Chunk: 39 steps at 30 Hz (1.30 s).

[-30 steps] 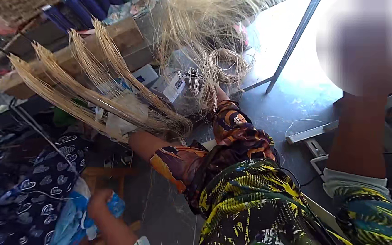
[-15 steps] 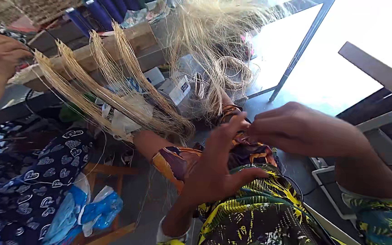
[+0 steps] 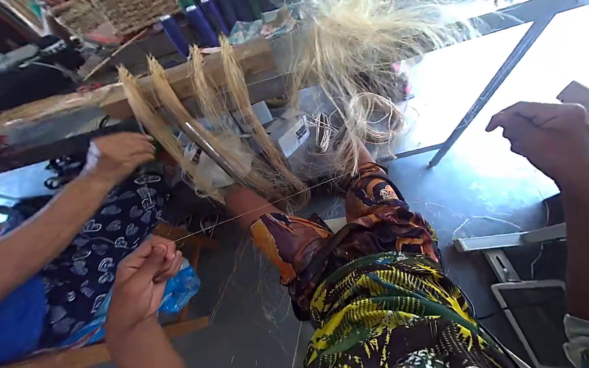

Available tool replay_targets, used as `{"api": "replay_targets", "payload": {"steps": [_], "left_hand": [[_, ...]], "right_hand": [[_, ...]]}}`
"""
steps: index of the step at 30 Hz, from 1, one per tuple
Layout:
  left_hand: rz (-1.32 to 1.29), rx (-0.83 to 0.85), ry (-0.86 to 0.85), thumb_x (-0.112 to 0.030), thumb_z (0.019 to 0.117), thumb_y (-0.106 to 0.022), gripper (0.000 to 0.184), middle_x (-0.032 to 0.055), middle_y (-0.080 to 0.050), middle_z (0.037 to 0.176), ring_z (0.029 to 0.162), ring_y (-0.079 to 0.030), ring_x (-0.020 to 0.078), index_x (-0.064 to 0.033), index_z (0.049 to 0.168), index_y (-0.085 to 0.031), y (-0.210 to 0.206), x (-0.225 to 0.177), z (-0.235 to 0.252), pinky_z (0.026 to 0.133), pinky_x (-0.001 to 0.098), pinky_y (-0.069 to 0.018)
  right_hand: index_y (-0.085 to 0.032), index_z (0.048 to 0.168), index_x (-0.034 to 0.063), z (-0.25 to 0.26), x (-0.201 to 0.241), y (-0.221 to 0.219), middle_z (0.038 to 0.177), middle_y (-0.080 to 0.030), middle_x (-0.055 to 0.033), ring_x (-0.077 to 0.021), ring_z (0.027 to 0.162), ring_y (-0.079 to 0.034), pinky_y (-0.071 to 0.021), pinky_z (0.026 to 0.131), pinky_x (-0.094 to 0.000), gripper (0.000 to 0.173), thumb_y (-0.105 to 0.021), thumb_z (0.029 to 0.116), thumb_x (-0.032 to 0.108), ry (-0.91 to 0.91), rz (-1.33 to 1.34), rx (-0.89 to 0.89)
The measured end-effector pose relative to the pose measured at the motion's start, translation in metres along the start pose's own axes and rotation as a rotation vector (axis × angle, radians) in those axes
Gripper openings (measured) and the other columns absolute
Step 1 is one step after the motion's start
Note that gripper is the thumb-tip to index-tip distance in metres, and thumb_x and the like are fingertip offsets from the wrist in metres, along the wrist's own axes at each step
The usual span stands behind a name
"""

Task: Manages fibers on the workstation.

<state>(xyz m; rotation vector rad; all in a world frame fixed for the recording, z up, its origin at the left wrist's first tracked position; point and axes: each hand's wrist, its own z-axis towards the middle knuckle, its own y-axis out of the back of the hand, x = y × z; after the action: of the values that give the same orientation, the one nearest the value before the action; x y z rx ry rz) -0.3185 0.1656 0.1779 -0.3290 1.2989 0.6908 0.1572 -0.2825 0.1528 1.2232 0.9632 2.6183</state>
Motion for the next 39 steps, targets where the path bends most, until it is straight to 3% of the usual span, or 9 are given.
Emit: {"api": "replay_targets", "payload": {"steps": [5,7,9,13,19,22,31,35,39], "left_hand": [[0.103,-0.053,0.053,-0.023,0.1038,-0.048,0.028,-0.0186,-0.048,0.064,0.051,-0.037,-0.0071,-0.0292,0.082,-0.064,-0.014,-0.005,0.011,0.048,0.0102,-0.0328],[0.274,0.050,0.089,-0.017,0.1026,-0.045,0.025,-0.0157,-0.055,0.070,0.057,-0.045,-0.0063,-0.0210,0.085,-0.063,-0.052,-0.013,0.017,0.054,0.0124,-0.0396],[0.427,0.368,0.056,-0.014,0.1036,-0.048,0.024,-0.0037,-0.064,0.082,0.072,-0.056,-0.0008,-0.0023,0.096,-0.068,-0.110,-0.018,0.020,0.070,0.0199,-0.0486],[0.468,0.743,-0.097,-0.021,0.1076,-0.047,0.031,0.0050,-0.063,0.078,0.068,-0.058,0.0106,-0.0025,0.094,-0.067,-0.208,-0.020,0.026,0.065,0.0301,-0.0490],[0.289,0.547,-0.178,-0.019,0.1072,-0.049,0.029,-0.0034,-0.050,0.067,0.058,-0.046,0.0008,-0.0049,0.085,-0.061,-0.230,-0.034,0.032,0.055,0.0175,-0.0383],[0.113,0.547,-0.178,-0.015,0.1082,-0.046,0.028,-0.0073,-0.053,0.071,0.061,-0.046,-0.0053,-0.0036,0.089,-0.062,-0.210,-0.038,0.027,0.057,0.0119,-0.0381],[-0.114,-0.077,-0.134,-0.019,0.1058,-0.048,0.024,-0.0137,-0.055,0.066,0.055,-0.047,-0.0041,-0.0202,0.093,-0.069,-0.158,-0.017,0.035,0.054,0.0130,-0.0411],[-0.113,0.063,-0.086,-0.011,0.1005,-0.057,0.032,-0.0109,-0.063,0.082,0.066,-0.055,-0.0030,-0.0081,0.131,-0.064,-0.196,0.006,0.033,0.061,0.0157,-0.0471],[-0.280,0.073,-0.243,-0.019,0.0991,-0.066,0.025,-0.0094,-0.065,0.092,0.077,-0.056,-0.0027,-0.0090,0.120,-0.074,-0.240,0.016,0.030,0.070,0.0161,-0.0488]], "right_hand": [[-0.069,0.108,-0.0063,-0.003,-0.065,-0.020,0.073,-0.057,-0.0203,-0.0277,0.057,-0.049,-0.0446,0.057,-0.0505,0.028,-0.047,0.1076,0.011,-0.313,-0.074,0.269],[-0.060,0.128,-0.0097,-0.010,-0.053,-0.032,0.102,-0.065,-0.0348,-0.0472,0.088,-0.064,-0.0501,0.084,-0.0650,0.033,-0.059,0.1035,0.011,-0.432,-0.222,0.663],[-0.046,0.144,-0.0097,-0.019,-0.016,-0.045,0.130,-0.054,-0.0418,-0.0585,0.120,-0.053,-0.0381,0.101,-0.0736,0.073,-0.081,0.0898,0.024,-0.427,-0.301,0.826],[-0.046,0.150,0.0058,-0.025,0.091,-0.069,0.144,-0.053,-0.0204,-0.0373,0.129,-0.055,-0.0467,0.103,-0.0604,0.086,-0.079,0.0834,0.048,0.109,0.032,0.723],[-0.060,0.122,-0.0033,-0.048,0.145,-0.140,0.090,-0.065,-0.0006,0.0035,0.076,-0.058,-0.0496,0.069,-0.0134,0.026,-0.058,0.1040,0.016,0.380,0.810,0.731],[-0.067,0.103,0.0019,-0.051,0.140,-0.138,0.086,-0.068,0.0056,0.0089,0.075,-0.058,-0.0484,0.068,-0.0096,0.019,-0.054,0.1060,0.015,0.396,0.872,0.523],[-0.073,0.097,0.0207,-0.046,0.118,-0.139,0.062,-0.052,0.0142,0.0058,0.050,-0.042,-0.0387,0.049,-0.0129,0.022,-0.053,0.1032,0.019,0.024,1.070,0.225],[-0.071,0.092,0.0189,-0.054,0.134,-0.158,0.056,-0.045,0.0145,0.0042,0.047,-0.040,-0.0365,0.047,-0.0144,0.025,-0.048,0.1039,0.017,-0.167,1.307,0.308],[-0.070,0.093,0.0146,-0.071,0.146,-0.181,0.057,-0.044,0.0147,0.0048,0.047,-0.037,-0.0316,0.045,-0.0138,0.024,-0.048,0.1046,0.016,-0.259,1.422,0.464]]}}
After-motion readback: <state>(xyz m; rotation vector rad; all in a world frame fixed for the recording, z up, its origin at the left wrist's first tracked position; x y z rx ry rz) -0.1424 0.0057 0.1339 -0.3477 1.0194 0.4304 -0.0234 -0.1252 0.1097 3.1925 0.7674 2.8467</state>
